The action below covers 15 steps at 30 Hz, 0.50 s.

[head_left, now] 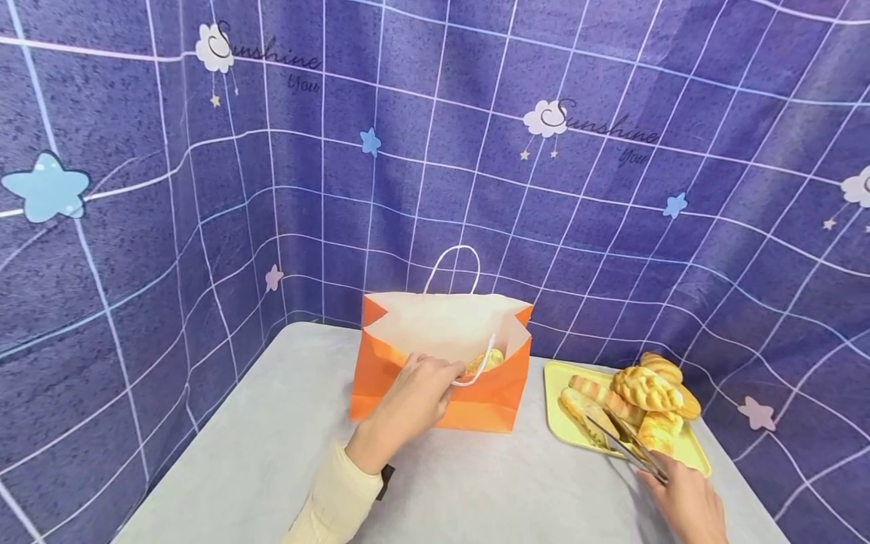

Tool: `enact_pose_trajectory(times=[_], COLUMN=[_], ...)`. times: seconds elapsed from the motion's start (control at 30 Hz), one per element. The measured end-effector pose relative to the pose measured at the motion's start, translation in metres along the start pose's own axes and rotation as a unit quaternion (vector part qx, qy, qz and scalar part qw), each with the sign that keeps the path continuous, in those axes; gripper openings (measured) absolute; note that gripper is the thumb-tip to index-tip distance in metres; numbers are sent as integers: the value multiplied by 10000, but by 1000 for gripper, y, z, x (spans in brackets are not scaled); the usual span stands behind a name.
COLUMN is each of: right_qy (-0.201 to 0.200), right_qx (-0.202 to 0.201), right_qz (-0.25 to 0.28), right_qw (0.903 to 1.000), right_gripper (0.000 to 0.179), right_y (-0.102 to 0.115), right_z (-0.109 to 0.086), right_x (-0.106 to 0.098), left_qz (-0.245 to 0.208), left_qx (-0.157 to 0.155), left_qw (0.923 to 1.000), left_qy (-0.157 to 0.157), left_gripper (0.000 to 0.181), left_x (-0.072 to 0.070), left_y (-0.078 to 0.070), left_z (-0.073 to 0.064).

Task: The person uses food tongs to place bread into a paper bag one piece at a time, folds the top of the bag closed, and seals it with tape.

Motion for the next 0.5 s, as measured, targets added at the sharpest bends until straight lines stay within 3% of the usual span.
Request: enact_pose_trajectory(times=[0.2,0.5], right_qy=[-148,-1240], right_qx=[16,-163], right_qz=[-20,251], right_qw=[9999,9918], right_gripper=[43,41], right_y=[-2,-2], right_z=[-2,-11], right_x=[0,-24], left_qz=[8,13], left_qx=[22,26], left_qw=[10000,10000], left_qy=[-22,-43], left_gripper=[19,20], left_x=[1,0], left_y=[0,1], left_z=[0,-1])
Point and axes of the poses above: each hand's wrist, its own z-axis towards the middle knuckle, its own x-axis out of the palm, y = z × x, the point moved 8 cm from there along z, towards the middle knuckle, and after that the axes turned 13 degrees about x, right-handed, at the moved point
